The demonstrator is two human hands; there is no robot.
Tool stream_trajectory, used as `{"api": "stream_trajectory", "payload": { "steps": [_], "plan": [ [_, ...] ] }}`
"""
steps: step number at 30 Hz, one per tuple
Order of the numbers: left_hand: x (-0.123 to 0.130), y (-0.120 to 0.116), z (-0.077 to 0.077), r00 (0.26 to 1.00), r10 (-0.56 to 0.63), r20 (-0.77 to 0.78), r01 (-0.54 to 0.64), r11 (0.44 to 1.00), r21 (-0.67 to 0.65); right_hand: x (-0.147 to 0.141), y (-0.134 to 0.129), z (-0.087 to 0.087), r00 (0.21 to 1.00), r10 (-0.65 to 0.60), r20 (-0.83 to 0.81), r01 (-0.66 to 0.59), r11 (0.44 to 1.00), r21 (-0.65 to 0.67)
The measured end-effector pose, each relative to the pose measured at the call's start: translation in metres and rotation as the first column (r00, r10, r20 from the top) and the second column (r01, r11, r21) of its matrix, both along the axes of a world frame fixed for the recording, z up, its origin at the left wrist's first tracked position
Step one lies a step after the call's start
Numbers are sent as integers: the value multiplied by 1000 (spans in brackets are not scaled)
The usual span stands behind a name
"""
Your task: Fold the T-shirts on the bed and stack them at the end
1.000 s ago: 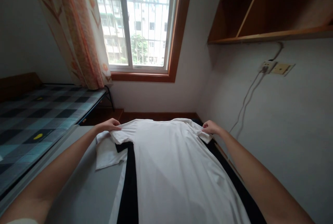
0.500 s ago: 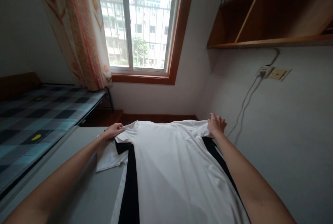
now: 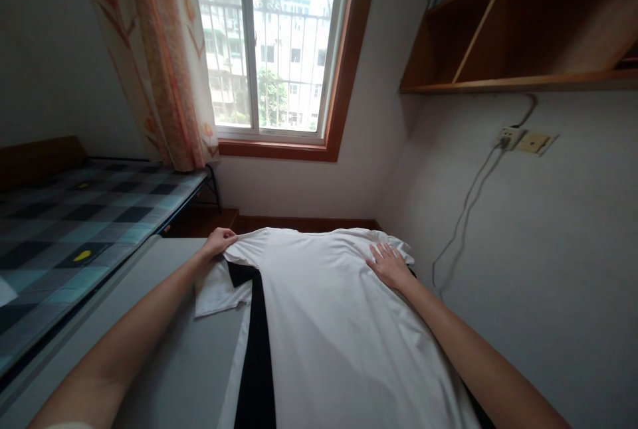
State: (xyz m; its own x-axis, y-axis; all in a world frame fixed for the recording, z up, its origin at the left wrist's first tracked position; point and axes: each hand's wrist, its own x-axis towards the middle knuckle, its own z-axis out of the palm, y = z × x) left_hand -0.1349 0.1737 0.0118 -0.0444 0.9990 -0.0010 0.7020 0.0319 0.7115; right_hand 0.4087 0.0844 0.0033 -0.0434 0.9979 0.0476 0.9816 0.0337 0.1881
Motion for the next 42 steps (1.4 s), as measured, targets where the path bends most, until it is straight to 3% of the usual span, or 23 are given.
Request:
{"api": "stream_trajectory", "payload": {
  "steps": [3,5,9,11,13,16,19,24,27,32,35,37,39,42],
  "plan": [
    [12,-22,9,958,82,-275,-41,988,151,4,-19,2,999,24,38,-28,994,106],
    [25,-44,13,902,118,-416,28,944,329,4,-33,5,994,86,61,-95,982,162],
    [56,-97,20,887,-116,-447,316,858,404,-1,-67,14,979,199,53,-205,962,178],
    [71,-126,22,869,-281,-407,429,837,339,-5,-85,19,981,184,53,-191,965,182],
    [83,-152,23,871,-359,-336,446,863,235,-8,-104,23,987,140,78,-152,971,182],
    [97,-182,23,900,-351,-260,388,915,110,-10,-132,28,992,49,116,-65,988,142],
    [106,-202,21,911,-356,-208,373,926,51,-9,-160,34,994,-50,93,42,995,86],
    [117,-220,16,935,-305,-182,306,952,-26,0,-201,43,958,-278,-72,270,958,-100],
    [123,-226,12,954,-293,-58,290,955,-63,4,-218,44,932,-339,-129,316,933,-172],
    [133,-242,13,911,-343,229,378,916,-132,13,-231,40,907,-385,-172,340,909,-242],
    [141,-263,15,838,-421,345,511,829,-229,20,-232,37,912,-324,-252,266,934,-240],
    [146,-279,16,802,-460,382,567,787,-242,22,-232,34,904,-254,-343,206,964,-170],
    [149,-293,17,778,-477,408,591,776,-220,21,-233,33,843,-219,-492,189,976,-110],
    [145,-308,20,718,-436,542,609,771,-187,18,-239,33,578,-271,-770,216,960,-177]
  ]
}}
